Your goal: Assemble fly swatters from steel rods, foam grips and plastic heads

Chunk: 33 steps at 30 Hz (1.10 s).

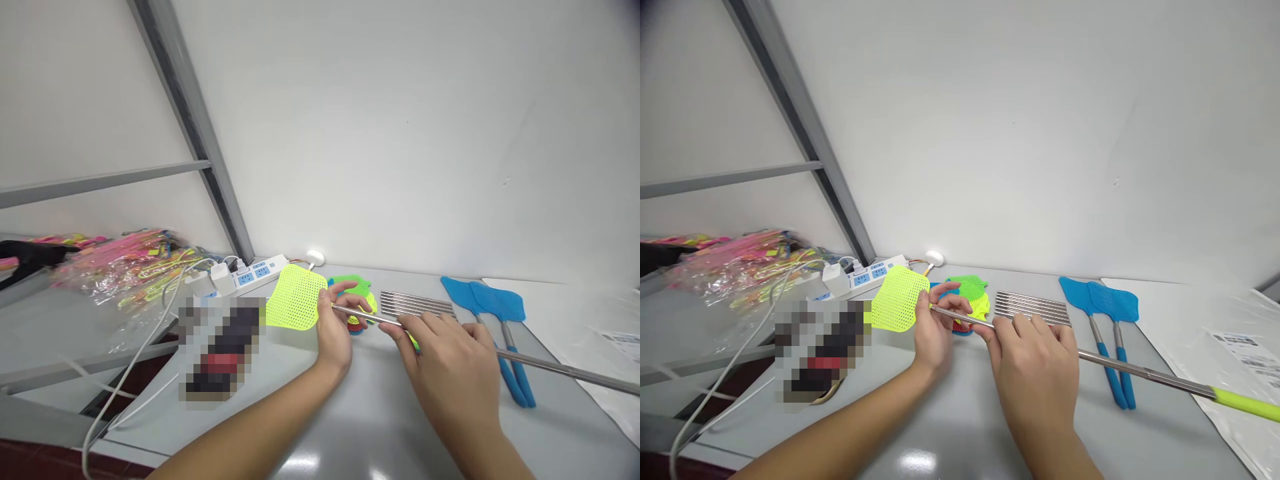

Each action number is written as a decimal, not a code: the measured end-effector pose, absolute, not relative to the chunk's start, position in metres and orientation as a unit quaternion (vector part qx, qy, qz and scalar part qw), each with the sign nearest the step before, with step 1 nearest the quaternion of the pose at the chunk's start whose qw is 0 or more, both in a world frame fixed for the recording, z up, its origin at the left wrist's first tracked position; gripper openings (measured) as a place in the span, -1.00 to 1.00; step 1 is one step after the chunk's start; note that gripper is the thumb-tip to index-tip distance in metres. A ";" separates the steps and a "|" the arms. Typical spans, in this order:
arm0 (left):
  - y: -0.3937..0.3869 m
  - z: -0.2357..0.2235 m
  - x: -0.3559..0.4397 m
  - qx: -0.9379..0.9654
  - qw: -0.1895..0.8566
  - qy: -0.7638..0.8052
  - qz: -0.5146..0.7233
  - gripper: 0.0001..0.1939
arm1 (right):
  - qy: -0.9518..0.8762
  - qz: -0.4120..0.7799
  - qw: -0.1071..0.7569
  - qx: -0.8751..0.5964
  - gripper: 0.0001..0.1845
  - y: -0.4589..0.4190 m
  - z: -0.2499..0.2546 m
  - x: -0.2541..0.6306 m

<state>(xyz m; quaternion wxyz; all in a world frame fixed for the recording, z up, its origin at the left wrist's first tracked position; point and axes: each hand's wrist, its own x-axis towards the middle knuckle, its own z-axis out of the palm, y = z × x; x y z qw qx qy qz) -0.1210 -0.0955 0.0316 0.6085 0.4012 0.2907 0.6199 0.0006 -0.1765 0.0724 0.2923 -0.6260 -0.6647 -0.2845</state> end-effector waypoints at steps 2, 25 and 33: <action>-0.091 0.032 -0.122 0.394 0.619 0.294 0.612 -0.47 | -0.677 -0.305 0.270 -0.613 -0.56 -0.173 0.079 0.002; -0.028 0.043 -0.164 0.235 0.534 0.293 0.758 -0.56 | -0.637 0.025 0.255 -0.726 -0.52 -0.230 0.029 0.169; -0.027 0.044 -0.168 0.232 0.523 0.299 0.764 -0.58 | -0.471 0.120 0.461 -0.742 -0.56 -0.251 -0.001 0.174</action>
